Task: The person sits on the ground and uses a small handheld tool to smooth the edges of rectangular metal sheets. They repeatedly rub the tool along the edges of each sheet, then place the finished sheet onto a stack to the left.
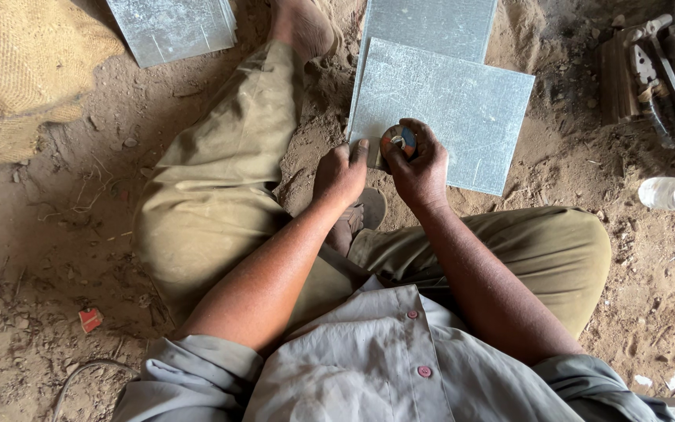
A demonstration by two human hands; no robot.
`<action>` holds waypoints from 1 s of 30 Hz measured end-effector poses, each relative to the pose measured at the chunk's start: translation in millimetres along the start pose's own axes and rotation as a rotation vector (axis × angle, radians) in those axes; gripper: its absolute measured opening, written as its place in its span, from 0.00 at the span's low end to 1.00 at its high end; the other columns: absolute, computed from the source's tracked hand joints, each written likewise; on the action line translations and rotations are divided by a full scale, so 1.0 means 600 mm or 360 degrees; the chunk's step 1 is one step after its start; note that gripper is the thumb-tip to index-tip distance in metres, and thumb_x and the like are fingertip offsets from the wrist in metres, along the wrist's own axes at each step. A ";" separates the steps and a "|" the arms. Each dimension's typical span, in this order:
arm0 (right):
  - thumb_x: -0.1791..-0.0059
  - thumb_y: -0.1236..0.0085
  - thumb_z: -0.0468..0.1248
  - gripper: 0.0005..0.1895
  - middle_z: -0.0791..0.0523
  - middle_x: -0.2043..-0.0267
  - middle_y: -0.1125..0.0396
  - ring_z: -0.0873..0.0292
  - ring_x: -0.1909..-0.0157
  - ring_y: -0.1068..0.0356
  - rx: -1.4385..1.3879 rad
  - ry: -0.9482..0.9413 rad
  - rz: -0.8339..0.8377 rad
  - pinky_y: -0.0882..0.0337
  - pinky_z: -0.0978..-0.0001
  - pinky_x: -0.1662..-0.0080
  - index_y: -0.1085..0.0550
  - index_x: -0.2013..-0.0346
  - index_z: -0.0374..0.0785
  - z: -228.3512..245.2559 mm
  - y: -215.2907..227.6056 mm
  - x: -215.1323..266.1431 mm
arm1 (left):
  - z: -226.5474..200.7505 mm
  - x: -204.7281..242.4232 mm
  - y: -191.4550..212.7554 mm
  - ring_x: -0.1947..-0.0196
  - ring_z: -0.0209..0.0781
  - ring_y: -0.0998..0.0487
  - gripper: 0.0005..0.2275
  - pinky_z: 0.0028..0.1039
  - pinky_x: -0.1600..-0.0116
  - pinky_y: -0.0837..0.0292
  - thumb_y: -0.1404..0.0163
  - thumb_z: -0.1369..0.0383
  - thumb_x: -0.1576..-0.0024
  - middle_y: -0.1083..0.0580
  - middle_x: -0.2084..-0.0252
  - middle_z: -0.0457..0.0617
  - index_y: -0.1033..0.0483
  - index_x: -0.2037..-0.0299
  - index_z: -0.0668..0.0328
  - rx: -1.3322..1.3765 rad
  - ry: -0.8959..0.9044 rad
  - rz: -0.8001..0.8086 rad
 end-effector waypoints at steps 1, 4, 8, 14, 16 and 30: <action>0.49 0.38 0.35 0.21 0.47 0.53 0.25 0.56 0.53 0.21 -0.0006 -0.0008 0.0003 0.17 0.66 0.51 0.29 0.43 0.29 -0.001 0.000 0.001 | -0.001 0.000 0.001 0.72 0.40 0.20 0.23 0.33 0.66 0.25 0.62 0.49 0.35 0.22 0.72 0.50 0.21 0.53 0.59 -0.0005 0.0001 -0.0002; 0.48 0.41 0.35 0.24 0.45 0.49 0.27 0.56 0.49 0.22 -0.0192 -0.0049 -0.0070 0.17 0.66 0.49 0.32 0.40 0.28 -0.002 0.003 0.003 | -0.003 0.004 0.005 0.73 0.40 0.20 0.22 0.34 0.66 0.25 0.61 0.50 0.35 0.22 0.74 0.50 0.20 0.56 0.60 0.0022 0.0019 -0.0011; 0.49 0.38 0.34 0.24 0.43 0.51 0.27 0.55 0.51 0.22 0.0001 -0.0018 -0.0123 0.18 0.65 0.50 0.31 0.42 0.26 0.000 0.007 -0.005 | 0.000 0.005 0.006 0.76 0.40 0.21 0.21 0.35 0.67 0.25 0.59 0.50 0.36 0.24 0.78 0.49 0.19 0.59 0.59 0.0095 0.0086 0.0011; 0.47 0.40 0.37 0.19 0.45 0.64 0.23 0.55 0.66 0.22 0.0236 0.0001 -0.0115 0.20 0.64 0.62 0.25 0.45 0.28 0.028 -0.008 0.018 | 0.014 -0.006 0.004 0.77 0.44 0.22 0.24 0.38 0.67 0.28 0.56 0.49 0.36 0.23 0.77 0.52 0.19 0.69 0.63 0.0120 0.0087 -0.0070; 0.46 0.38 0.39 0.16 0.44 0.71 0.24 0.49 0.72 0.27 0.0382 -0.0150 -0.0028 0.27 0.55 0.68 0.21 0.48 0.31 0.032 -0.004 0.053 | 0.012 0.000 -0.005 0.75 0.47 0.21 0.23 0.39 0.66 0.27 0.55 0.49 0.37 0.22 0.76 0.54 0.19 0.69 0.62 0.0150 0.0050 -0.0123; 0.43 0.46 0.43 0.14 0.51 0.49 0.23 0.51 0.52 0.21 0.0553 0.0557 0.0700 0.21 0.59 0.50 0.25 0.44 0.43 0.089 -0.057 -0.093 | 0.015 -0.020 0.001 0.71 0.52 0.18 0.24 0.42 0.64 0.25 0.56 0.48 0.37 0.20 0.70 0.58 0.19 0.69 0.63 0.0076 0.0184 -0.0037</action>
Point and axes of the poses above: each hand's wrist, its own x-axis away from the middle knuckle, its own y-axis out of the back of the hand, z = x × y, the point moved 7 cm from there along -x, towards the middle knuckle
